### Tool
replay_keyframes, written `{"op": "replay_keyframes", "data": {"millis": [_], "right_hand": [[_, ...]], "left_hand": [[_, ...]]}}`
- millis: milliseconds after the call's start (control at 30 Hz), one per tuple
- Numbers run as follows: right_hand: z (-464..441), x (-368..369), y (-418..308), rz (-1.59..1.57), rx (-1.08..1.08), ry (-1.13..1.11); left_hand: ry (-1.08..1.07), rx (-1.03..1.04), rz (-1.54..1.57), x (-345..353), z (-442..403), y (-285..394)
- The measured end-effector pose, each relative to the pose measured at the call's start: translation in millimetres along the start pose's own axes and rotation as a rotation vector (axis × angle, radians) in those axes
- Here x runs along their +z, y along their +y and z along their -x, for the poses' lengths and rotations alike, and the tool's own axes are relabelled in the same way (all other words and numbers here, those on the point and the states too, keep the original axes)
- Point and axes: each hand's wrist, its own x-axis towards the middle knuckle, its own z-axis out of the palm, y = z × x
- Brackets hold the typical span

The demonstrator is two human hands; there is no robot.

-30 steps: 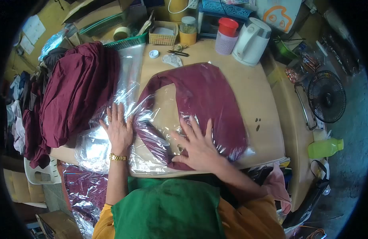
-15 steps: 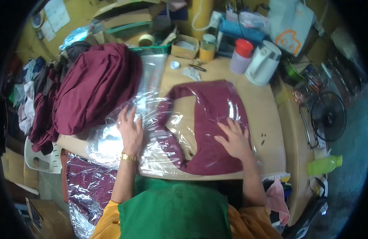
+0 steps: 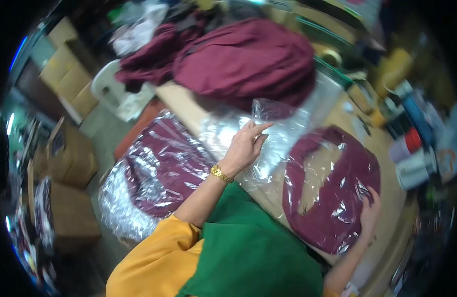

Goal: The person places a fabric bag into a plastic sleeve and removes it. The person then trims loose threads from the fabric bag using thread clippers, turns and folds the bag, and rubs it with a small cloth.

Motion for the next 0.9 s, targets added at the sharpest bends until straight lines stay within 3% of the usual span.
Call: {"op": "replay_keyframes", "data": {"millis": [100, 167, 200, 233, 300, 367, 433, 467, 533, 633, 700, 800, 900], "right_hand": [[27, -7, -157, 0.011, -0.097, 0.039], [34, 10, -208, -0.134, -0.419, 0.086], [41, 23, -241, -0.231, -0.463, 0.072], [50, 40, -275, -0.329, -0.503, 0.059], [62, 88, -333, -0.419, -0.686, -0.014], [50, 143, -362, -0.336, -1.021, -0.104], [48, 206, -392, -0.421, -1.152, -0.254], [49, 242, -398, -0.483, -1.067, -0.386], [46, 319, -396, -0.530, -1.147, -0.404], [49, 408, -372, -0.145, -0.955, -0.633], [58, 448, -352, 0.123, -1.046, -0.640], [75, 474, -339, 0.200, -1.038, -0.739], [79, 459, -356, 0.287, -0.884, -0.875]], "left_hand": [[0.234, -0.036, 0.116, -102, 25, 6], [0.420, -0.061, -0.096, -179, 60, -10], [0.472, -0.219, -0.149, -221, 87, -19], [0.616, -0.332, -0.051, -252, 112, -11], [0.848, -0.352, -0.212, -307, 165, -16], [0.968, -0.432, -0.219, -344, 222, -29], [0.996, -0.604, -0.399, -363, 274, -51], [0.984, -0.628, -0.460, -368, 302, -75], [0.924, -0.763, -0.539, -354, 336, -111], [0.799, -0.997, -0.573, -307, 396, -191], [0.834, -1.120, -0.535, -265, 423, -233], [0.817, -1.156, -0.485, -237, 464, -275], [0.318, -1.556, -0.519, -292, 425, -220]]}}
